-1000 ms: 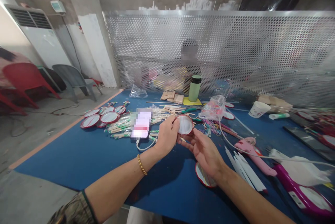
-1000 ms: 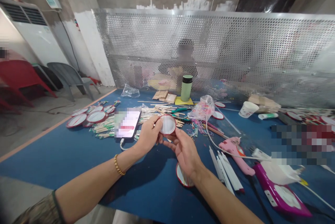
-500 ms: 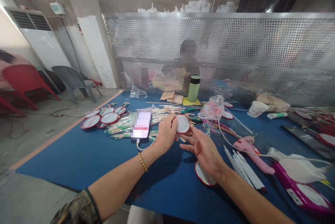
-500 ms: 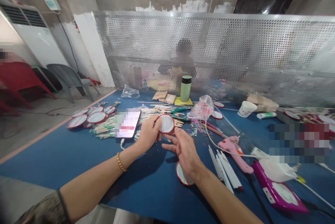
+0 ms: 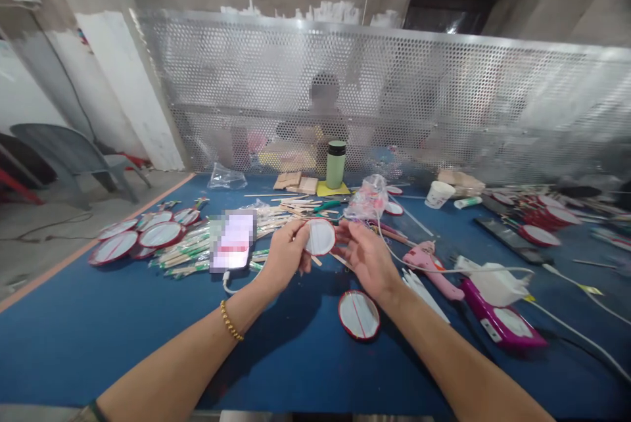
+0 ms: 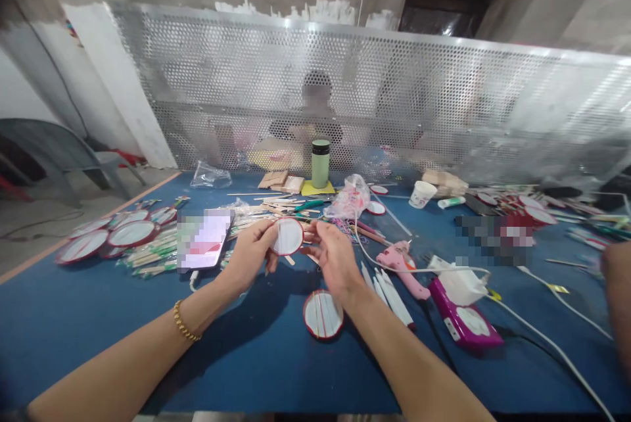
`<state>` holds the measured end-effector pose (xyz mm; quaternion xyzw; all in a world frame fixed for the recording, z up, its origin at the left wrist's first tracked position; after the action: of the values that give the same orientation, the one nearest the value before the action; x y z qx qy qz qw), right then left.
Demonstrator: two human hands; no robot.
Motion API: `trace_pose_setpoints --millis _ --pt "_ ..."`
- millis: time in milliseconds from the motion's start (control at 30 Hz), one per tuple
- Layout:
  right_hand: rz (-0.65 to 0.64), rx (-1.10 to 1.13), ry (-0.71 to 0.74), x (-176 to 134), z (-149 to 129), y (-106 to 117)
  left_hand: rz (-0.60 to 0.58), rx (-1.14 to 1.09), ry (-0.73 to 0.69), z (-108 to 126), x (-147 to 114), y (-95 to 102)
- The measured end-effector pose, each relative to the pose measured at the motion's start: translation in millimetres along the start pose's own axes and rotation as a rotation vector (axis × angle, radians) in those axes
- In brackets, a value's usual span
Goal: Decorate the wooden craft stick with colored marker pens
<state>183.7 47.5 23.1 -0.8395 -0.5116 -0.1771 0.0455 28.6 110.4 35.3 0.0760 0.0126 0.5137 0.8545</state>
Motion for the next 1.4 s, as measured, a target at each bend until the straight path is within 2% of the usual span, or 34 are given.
trace_pose_setpoints --millis 100,200,367,533,733,1067,1233,1400 --pt "0.070 -0.302 0.009 28 3 46 0.005 0.073 0.043 -8 3 -0.1" --pt "0.061 -0.594 0.008 50 7 73 -0.003 0.176 0.095 -17 4 -3.3" --pt "-0.080 -0.978 -0.037 69 24 66 -0.063 0.207 0.158 -25 3 -12.8" --pt "-0.166 -1.214 -0.082 82 36 51 -0.099 0.242 0.174 -30 3 -19.3" --pt "-0.264 -1.326 -0.063 86 39 36 -0.123 0.278 0.157 -31 -2 -26.1" --pt "-0.291 -1.375 -0.041 72 17 48 -0.126 0.311 0.162 -33 -1 -25.0" --pt "-0.297 -1.376 -0.036 79 24 47 -0.116 0.341 0.151 -35 0 -24.2" --pt "-0.298 -1.351 0.021 96 34 34 -0.117 0.373 0.141 -34 -1 -24.9"
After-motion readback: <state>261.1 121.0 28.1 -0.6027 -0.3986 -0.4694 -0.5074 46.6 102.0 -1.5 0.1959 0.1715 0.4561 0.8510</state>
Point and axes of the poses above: each hand's wrist, its own x-axis towards the middle knuckle, its own y-axis out of the back of the hand, z = x × y, the point moved 10 cm from there along x, towards the middle knuckle, and after that the axes turned 7 degrees about y, right-handed, at the moved point
